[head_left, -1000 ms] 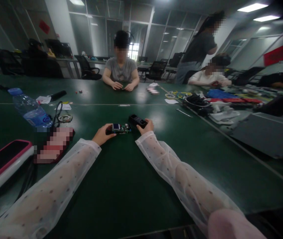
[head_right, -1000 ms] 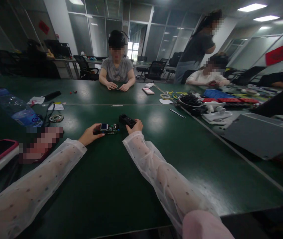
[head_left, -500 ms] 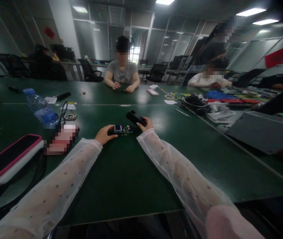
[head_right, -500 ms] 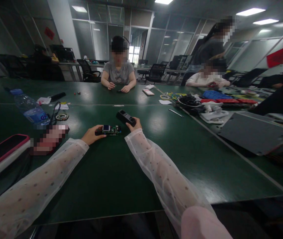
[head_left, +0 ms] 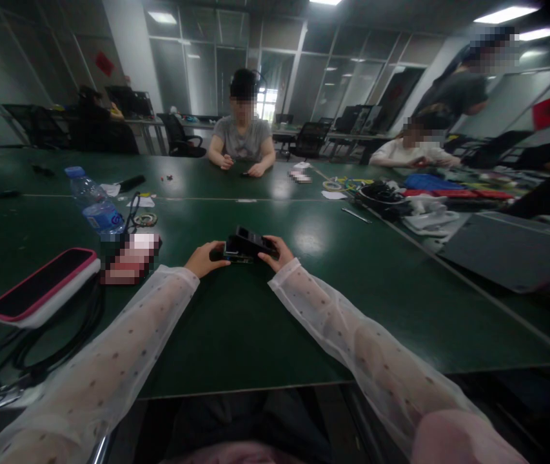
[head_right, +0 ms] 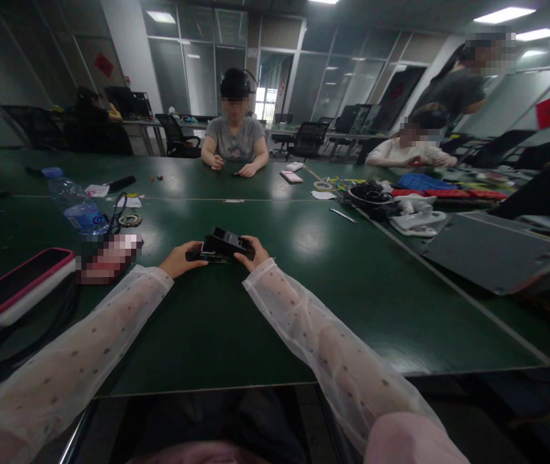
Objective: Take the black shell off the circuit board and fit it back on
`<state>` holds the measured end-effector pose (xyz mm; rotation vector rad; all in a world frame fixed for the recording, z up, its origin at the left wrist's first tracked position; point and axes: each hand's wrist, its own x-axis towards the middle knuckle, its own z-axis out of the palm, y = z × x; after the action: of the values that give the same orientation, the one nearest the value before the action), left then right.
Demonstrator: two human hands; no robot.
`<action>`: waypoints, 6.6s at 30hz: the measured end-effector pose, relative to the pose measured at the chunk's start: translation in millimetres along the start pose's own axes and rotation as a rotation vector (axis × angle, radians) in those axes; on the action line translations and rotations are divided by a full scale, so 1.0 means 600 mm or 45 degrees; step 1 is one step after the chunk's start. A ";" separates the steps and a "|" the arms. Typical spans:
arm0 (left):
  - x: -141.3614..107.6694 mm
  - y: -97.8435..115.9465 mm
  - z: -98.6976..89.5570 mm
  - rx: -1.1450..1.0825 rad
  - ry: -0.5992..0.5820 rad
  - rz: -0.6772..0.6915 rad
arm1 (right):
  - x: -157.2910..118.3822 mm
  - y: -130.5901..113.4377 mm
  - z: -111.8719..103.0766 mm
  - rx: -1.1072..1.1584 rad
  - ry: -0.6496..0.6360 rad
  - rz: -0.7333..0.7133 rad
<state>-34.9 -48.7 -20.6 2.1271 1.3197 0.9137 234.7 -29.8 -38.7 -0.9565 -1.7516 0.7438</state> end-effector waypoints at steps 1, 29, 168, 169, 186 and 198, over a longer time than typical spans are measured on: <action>-0.001 0.000 0.001 0.000 0.008 0.008 | -0.001 -0.003 0.001 -0.009 -0.016 -0.012; -0.017 -0.004 0.010 0.120 0.036 -0.011 | 0.007 -0.018 -0.006 -0.316 -0.245 -0.186; -0.024 0.039 -0.016 0.054 0.007 0.096 | 0.018 0.051 -0.048 -0.069 0.533 0.105; -0.024 0.038 -0.016 0.080 -0.018 0.115 | 0.020 0.059 -0.051 -0.088 0.550 0.143; -0.030 0.035 -0.005 0.393 -0.212 0.137 | 0.015 0.064 -0.052 -0.304 0.354 0.266; -0.029 0.037 -0.006 0.413 -0.224 0.142 | 0.015 0.064 -0.054 -0.572 0.349 0.170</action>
<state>-30.0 -74.0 -7.9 2.4842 1.3427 0.5663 273.2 -0.6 -54.8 -1.4165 -1.6502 0.2798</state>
